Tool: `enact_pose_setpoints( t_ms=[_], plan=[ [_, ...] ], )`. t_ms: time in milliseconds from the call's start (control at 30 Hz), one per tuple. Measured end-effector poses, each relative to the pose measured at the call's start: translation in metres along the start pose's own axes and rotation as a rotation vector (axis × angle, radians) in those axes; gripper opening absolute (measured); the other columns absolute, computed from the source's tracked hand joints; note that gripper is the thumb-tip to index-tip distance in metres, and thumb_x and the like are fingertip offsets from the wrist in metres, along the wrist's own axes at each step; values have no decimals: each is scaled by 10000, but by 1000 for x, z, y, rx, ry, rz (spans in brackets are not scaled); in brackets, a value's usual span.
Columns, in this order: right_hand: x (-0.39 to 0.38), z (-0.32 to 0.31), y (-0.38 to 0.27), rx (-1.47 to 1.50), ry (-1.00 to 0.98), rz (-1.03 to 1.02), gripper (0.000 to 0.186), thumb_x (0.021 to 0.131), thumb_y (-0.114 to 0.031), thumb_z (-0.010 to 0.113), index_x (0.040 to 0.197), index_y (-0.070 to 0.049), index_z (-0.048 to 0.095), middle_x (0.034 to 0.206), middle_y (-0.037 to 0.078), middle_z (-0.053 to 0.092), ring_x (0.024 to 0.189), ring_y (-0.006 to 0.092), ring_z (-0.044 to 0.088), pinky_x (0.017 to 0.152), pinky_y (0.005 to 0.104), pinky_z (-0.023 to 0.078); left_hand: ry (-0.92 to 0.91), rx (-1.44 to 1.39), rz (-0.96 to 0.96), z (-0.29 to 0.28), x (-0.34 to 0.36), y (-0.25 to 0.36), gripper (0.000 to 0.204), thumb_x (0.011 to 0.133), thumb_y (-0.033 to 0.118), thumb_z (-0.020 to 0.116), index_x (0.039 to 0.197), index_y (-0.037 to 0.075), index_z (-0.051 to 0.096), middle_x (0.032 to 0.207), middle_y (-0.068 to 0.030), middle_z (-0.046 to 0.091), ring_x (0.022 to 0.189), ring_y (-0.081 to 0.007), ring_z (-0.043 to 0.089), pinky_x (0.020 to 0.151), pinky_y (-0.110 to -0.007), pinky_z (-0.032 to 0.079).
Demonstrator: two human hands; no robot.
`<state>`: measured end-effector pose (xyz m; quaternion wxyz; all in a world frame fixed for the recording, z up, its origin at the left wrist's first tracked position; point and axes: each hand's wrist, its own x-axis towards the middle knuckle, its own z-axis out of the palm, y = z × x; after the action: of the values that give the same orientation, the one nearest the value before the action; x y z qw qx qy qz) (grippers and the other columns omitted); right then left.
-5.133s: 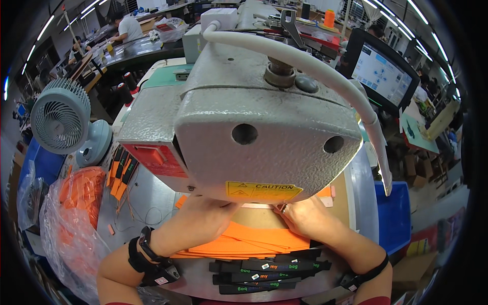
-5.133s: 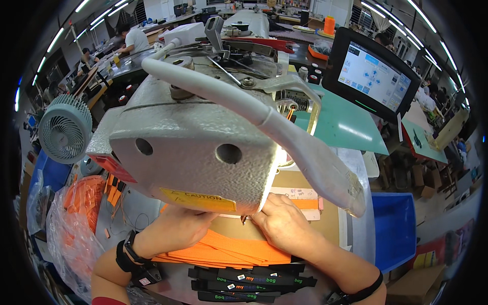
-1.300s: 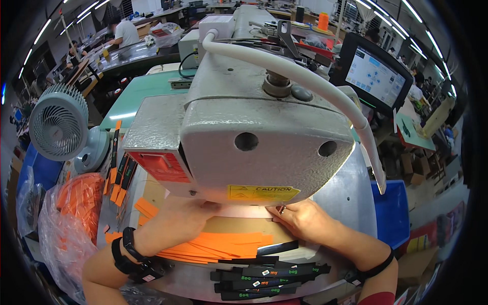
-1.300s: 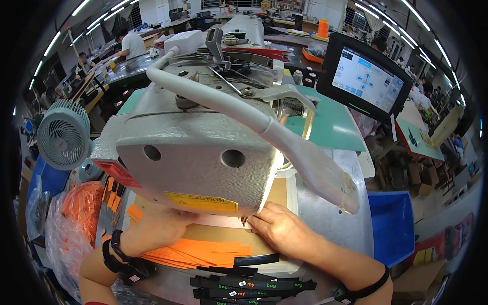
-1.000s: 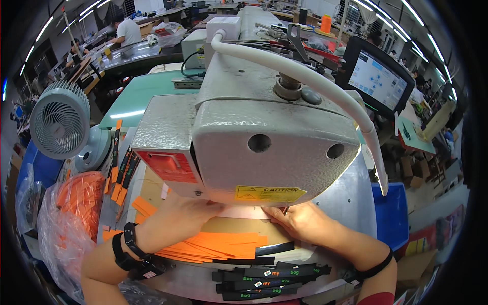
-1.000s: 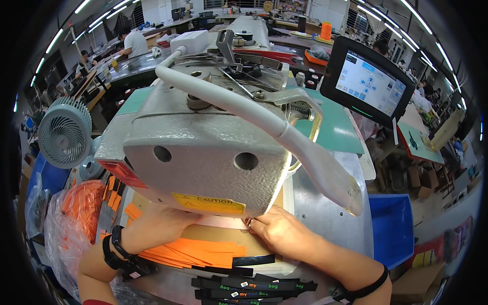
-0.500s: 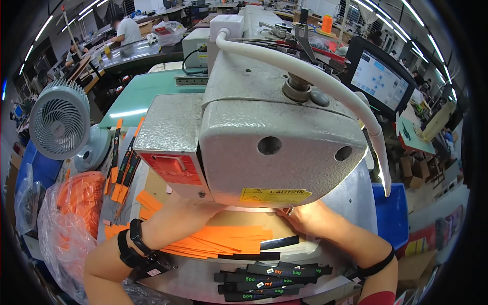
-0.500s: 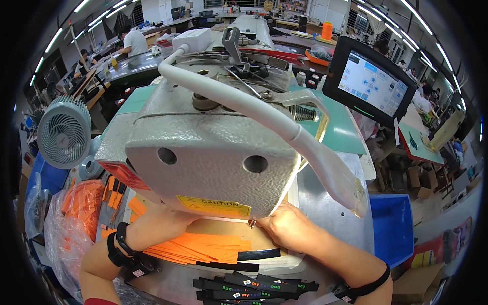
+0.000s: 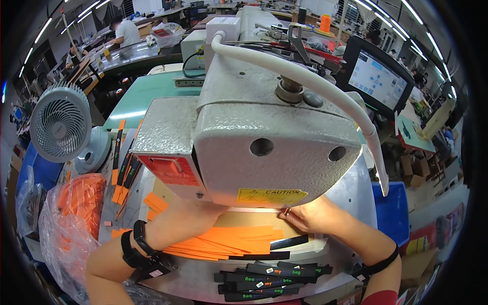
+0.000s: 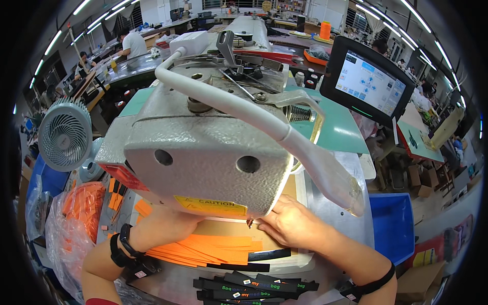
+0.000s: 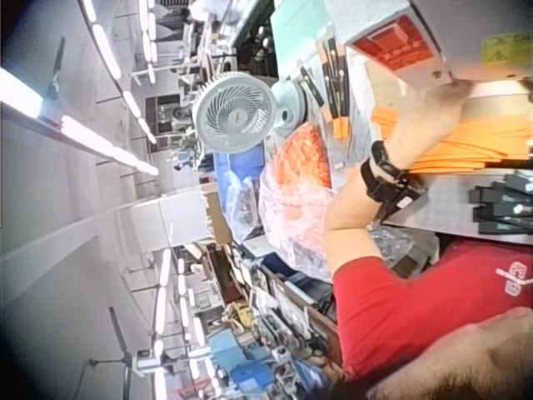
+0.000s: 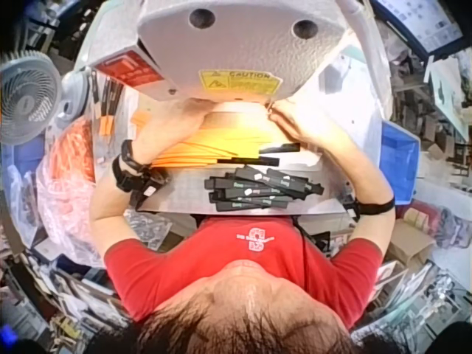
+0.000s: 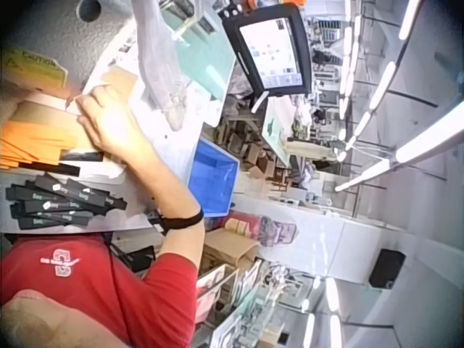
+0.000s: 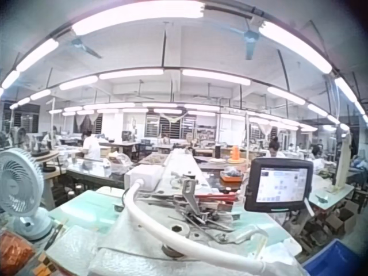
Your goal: The person operates a sewing machine to stitch orange fabric strips onto black webbing straps. They repeatedly feed the materials under the needle, guide them through the machine, and stack the finished pieces on the table.
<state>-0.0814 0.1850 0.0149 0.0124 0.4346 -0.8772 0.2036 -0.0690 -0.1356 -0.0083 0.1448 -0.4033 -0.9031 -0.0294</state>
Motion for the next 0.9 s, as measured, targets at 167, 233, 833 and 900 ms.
enact_pose_setpoints(
  t_ms=[167,233,833,900],
  plan=[
    [0,1,-1,-46,-56,58,245,900,-150,724,1123,-50,731,1235,137,644,1162,345,613,989,456,509,-30,-176,-84,2,2,7,396,878,114,617,1265,160,690,1147,-111,697,1065,-327,675,867,-456,530],
    [1,0,0,-79,-56,48,228,916,-155,709,1123,-62,730,1233,139,644,1162,345,612,981,457,510,-17,-209,-69,6,3,6,426,863,109,627,1283,155,678,1165,-114,692,1073,-324,671,880,-455,529],
    [2,1,5,63,-39,25,282,921,-149,715,1202,-118,708,1177,150,640,1129,373,614,963,487,505,-10,-364,14,5,10,6,502,859,45,575,1359,28,524,1064,-199,669,994,-386,674,797,-475,544],
    [1,3,6,76,-18,12,279,914,-137,725,1191,-104,715,1195,144,630,1140,371,610,960,488,504,-16,-364,9,4,8,6,512,862,42,566,1371,32,513,1063,-202,671,1004,-394,671,806,-481,542]
  ],
)
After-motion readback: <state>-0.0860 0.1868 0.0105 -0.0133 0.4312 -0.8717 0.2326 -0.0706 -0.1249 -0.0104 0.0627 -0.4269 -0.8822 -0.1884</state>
